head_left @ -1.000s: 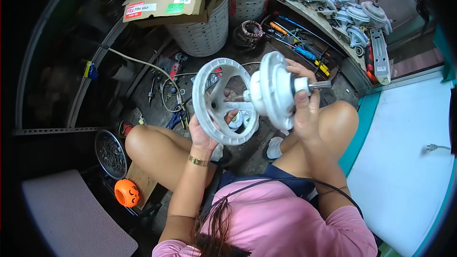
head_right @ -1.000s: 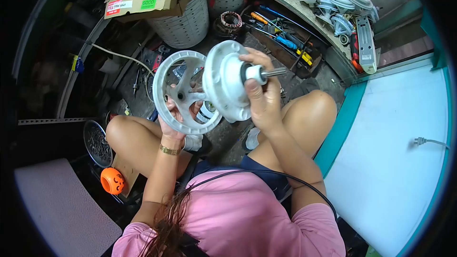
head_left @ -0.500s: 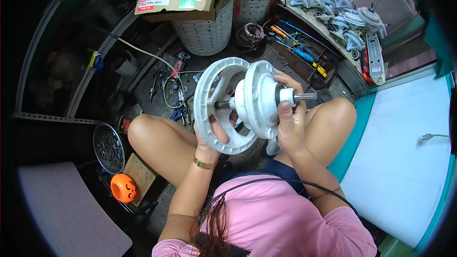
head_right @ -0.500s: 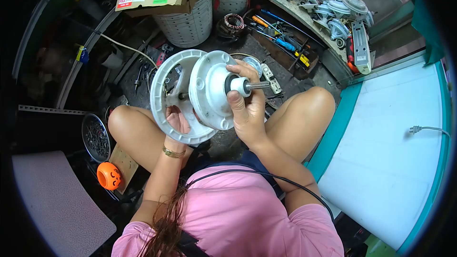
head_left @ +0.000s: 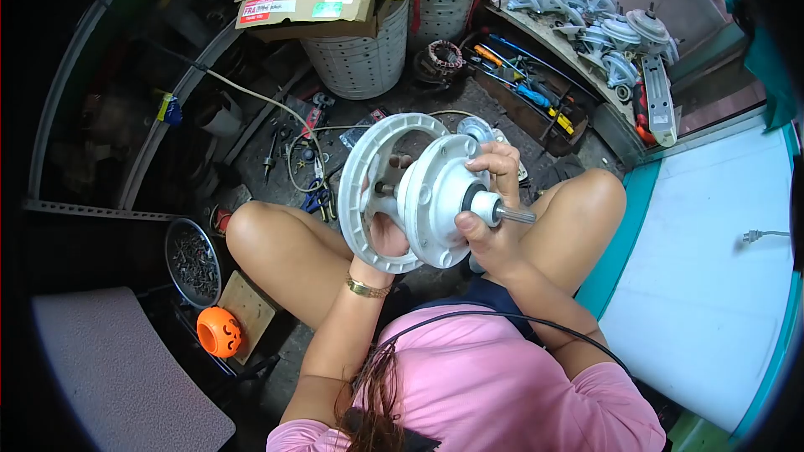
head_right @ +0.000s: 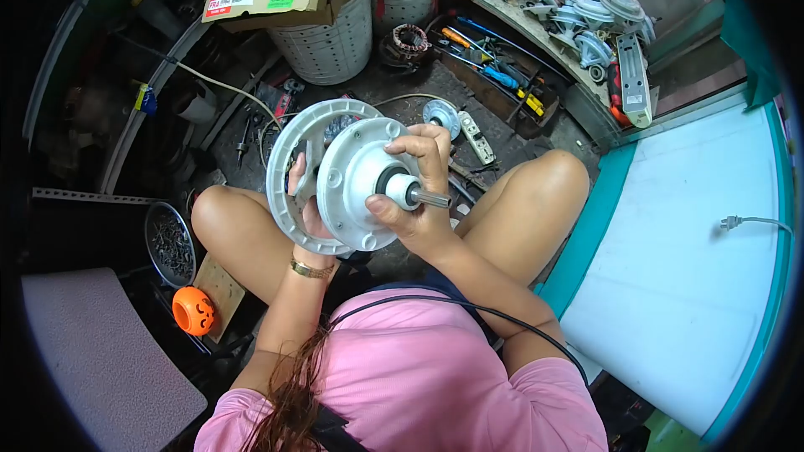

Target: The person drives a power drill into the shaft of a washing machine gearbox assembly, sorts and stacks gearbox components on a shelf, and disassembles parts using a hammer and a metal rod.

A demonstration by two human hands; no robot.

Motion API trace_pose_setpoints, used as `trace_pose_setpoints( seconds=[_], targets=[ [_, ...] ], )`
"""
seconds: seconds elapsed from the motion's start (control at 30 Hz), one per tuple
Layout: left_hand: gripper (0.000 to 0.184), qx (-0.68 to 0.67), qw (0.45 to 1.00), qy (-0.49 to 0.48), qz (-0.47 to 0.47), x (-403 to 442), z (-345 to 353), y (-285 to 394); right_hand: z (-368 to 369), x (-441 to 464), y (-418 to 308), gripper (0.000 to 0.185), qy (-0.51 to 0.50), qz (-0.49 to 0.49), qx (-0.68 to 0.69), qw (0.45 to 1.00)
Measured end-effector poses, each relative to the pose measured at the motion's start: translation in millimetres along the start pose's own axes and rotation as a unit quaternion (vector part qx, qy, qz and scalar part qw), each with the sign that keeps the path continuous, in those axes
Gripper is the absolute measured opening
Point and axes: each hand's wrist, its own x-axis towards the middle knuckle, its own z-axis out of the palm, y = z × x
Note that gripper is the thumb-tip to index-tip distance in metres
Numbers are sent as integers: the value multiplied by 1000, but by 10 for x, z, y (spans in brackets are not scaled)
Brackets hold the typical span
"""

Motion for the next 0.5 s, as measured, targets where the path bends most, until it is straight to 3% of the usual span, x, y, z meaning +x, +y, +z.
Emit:
trace_pose_setpoints(
  seconds=[0.13,0.17,0.27,0.3,0.43,0.5],
  targets=[
    [45,26,995,-79,56,42,-125,-32,66,-81,21,64,38,19,19,999],
    [36,74,992,-37,97,73,-172,-67,81,-124,48,64,44,44,42,997],
    [30,45,991,-26,125,98,-78,14,141,-179,34,66,70,142,125,980],
    [29,23,990,36,136,82,-15,19,183,-182,-8,67,80,175,168,967],
    [45,108,975,6,196,64,196,61,297,-103,-300,73,115,295,317,894],
    [49,194,948,-47,249,90,220,88,204,-84,-340,73,101,420,416,800]
  ],
)
